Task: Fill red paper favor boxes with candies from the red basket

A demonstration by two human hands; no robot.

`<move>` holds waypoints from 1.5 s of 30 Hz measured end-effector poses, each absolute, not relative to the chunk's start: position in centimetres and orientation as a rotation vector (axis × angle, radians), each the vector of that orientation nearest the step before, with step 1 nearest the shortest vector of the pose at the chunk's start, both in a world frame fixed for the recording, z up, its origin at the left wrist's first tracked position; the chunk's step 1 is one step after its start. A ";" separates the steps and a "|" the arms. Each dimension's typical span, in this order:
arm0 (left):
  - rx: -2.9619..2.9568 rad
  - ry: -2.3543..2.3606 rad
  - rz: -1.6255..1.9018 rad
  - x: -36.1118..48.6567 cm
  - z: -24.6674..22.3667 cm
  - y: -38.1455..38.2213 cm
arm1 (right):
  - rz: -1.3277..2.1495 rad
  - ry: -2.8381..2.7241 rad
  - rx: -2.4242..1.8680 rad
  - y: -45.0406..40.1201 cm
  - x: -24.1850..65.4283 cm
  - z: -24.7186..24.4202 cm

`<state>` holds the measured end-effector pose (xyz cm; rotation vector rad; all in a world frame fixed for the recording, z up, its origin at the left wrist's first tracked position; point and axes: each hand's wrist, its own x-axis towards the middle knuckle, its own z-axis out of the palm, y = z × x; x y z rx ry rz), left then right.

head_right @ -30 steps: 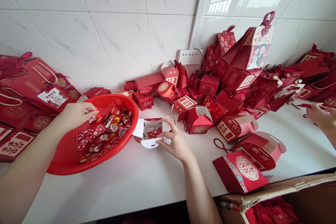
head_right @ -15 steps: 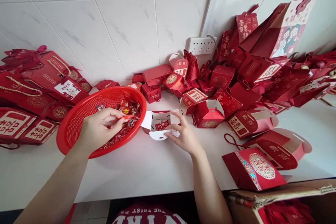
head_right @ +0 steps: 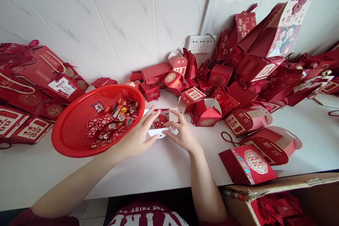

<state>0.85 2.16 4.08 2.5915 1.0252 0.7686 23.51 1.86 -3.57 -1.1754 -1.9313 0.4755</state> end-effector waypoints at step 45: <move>2.334 0.812 1.104 -1.1 -7.0 2.5 | 0.158 -1.921 -1.141 1.5 23.0 -3.0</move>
